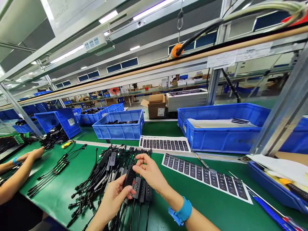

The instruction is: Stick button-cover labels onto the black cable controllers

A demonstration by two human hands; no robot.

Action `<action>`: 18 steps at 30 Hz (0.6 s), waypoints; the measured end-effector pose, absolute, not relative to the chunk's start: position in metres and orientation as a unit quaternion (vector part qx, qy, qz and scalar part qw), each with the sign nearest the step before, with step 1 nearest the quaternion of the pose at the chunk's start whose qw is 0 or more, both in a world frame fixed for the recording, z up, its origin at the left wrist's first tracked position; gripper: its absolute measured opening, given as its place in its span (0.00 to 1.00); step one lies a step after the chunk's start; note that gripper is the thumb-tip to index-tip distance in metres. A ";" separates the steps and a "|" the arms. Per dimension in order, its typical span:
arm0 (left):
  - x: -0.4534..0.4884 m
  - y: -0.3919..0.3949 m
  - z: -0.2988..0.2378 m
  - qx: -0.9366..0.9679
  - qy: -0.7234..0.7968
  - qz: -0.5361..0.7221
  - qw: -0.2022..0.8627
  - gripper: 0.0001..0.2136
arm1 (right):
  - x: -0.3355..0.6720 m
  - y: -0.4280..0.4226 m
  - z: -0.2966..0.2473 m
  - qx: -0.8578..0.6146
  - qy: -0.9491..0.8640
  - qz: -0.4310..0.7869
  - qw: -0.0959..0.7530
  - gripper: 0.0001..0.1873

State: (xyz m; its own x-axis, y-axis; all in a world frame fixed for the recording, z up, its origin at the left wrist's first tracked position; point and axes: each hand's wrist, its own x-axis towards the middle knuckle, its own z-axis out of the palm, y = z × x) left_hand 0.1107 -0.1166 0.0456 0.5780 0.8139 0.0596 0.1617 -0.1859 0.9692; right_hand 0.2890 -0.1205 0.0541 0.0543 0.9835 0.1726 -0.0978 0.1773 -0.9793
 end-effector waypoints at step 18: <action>0.064 -0.057 0.031 0.818 0.498 0.288 0.009 0.31 | 0.277 -0.049 0.045 -0.545 -0.708 0.236 0.382 0.15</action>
State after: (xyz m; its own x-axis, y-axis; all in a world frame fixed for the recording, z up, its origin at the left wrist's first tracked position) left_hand 0.0644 -0.0574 0.0308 0.3388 0.8196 0.4621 0.8087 -0.5047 0.3021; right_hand 0.2772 -0.0488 0.0450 -0.1143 0.9523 0.2830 0.5922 0.2940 -0.7503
